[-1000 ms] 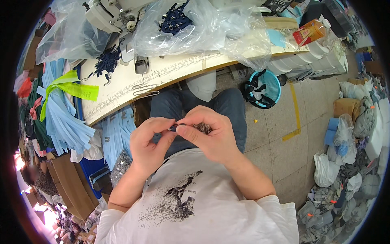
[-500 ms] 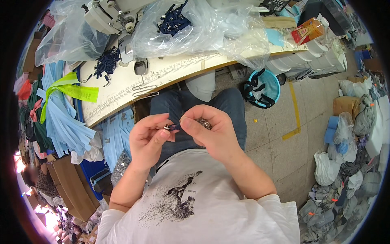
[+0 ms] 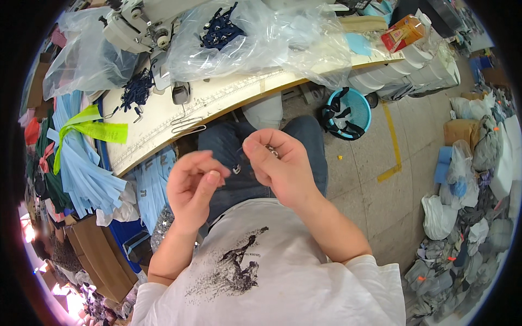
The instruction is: Assembling small strap components by threading cords through metal buckles.
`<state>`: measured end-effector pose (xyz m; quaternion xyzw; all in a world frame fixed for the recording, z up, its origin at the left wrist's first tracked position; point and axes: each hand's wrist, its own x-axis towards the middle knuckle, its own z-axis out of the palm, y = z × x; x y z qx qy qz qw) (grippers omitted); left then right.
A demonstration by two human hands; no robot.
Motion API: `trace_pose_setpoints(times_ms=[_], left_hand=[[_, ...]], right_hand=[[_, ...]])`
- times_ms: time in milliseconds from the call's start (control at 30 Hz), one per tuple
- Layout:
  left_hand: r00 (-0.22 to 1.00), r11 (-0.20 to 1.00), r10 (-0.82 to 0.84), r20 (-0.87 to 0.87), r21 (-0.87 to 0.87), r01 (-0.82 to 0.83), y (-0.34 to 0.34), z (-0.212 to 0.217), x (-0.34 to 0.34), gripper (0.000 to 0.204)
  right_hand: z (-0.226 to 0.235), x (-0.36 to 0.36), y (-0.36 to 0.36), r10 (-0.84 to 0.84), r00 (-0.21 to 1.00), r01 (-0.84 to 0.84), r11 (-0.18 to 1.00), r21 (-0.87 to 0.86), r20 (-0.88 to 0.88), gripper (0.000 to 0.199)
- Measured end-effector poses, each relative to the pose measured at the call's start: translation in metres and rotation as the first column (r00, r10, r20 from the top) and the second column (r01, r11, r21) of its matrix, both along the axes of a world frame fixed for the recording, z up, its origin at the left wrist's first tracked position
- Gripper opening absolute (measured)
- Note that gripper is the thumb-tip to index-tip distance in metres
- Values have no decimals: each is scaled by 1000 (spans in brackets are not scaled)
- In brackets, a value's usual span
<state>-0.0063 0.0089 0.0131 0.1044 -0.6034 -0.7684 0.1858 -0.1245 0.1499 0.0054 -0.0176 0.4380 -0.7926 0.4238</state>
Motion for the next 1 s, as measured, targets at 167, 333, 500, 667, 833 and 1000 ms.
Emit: trace_pose_setpoints(times_ms=[167,333,500,667,833,1000], left_hand=[[999,953,1,33,-304,9,2,-2,-13,65],[996,981,66,57,-184,-54,7,-5,-15,42],[989,998,67,129,-11,-66,10,3,-20,34],[991,1000,-11,131,16,9,9,-7,-14,40],[998,998,54,-13,-15,-54,13,-3,-20,42],[996,833,82,-27,-547,-83,1,2,-24,29]], right_hand=[[8,-1,0,-4,1000,4,1000,-1,-15,14],[12,2,-4,6,999,-5,999,44,-40,16],[14,-2,5,-36,999,39,996,78,-37,11],[17,2,8,-29,993,41,994,98,-119,16],[22,5,4,-37,992,49,994,96,-121,15],[19,5,4,-30,995,37,996,83,-92,15]])
